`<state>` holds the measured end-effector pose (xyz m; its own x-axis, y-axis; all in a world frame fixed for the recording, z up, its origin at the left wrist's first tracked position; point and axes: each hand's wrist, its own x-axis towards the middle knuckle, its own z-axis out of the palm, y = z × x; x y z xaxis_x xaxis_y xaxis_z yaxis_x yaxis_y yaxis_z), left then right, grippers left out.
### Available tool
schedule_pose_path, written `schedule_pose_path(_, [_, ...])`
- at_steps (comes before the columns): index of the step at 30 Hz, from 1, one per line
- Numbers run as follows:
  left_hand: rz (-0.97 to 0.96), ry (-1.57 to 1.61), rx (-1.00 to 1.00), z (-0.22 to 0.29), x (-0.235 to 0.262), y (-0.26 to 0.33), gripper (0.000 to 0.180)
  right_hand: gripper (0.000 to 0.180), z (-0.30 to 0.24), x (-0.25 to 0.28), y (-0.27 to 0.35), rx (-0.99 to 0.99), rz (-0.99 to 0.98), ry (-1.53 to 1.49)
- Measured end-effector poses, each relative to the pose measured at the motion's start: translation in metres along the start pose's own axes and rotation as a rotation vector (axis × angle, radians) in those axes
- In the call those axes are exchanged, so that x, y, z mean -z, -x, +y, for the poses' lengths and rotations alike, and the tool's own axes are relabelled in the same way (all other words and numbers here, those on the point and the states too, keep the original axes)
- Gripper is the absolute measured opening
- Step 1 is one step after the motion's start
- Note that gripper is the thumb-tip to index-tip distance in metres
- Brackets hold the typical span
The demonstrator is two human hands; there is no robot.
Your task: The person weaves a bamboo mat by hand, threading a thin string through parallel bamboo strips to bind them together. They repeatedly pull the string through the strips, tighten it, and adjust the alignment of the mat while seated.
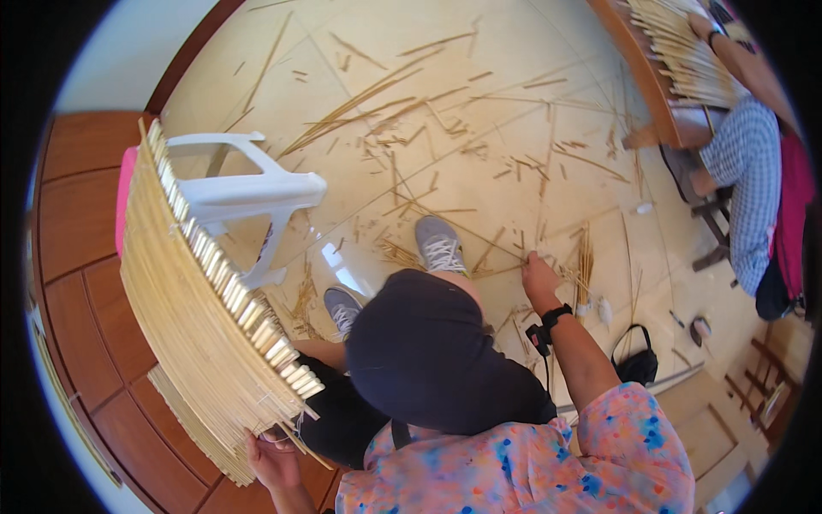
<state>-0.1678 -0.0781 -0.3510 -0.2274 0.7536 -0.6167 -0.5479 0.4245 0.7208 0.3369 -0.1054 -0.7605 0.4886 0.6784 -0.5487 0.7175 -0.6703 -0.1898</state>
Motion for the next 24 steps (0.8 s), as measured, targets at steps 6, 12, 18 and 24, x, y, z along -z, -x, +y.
schedule_pose_path(6, [0.116, 0.026, -0.055, -0.013, -0.004, 0.001, 0.036, 0.014, 0.020, 0.005, 0.010, 0.063, 0.057, -0.006])
schedule_pose_path(12, [0.148, -0.006, -0.128, -0.022, -0.007, -0.002, 0.038, 0.013, 0.031, 0.020, 0.015, -0.015, 0.073, 0.070])
schedule_pose_path(18, [0.158, -0.050, -0.112, -0.025, 0.009, -0.001, 0.041, 0.009, -0.022, 0.031, -0.013, 0.250, 0.293, -0.088])
schedule_pose_path(24, [0.162, 0.045, -0.115, -0.023, 0.000, -0.001, 0.037, 0.010, -0.135, 0.041, -0.075, 0.518, 0.221, -0.292])
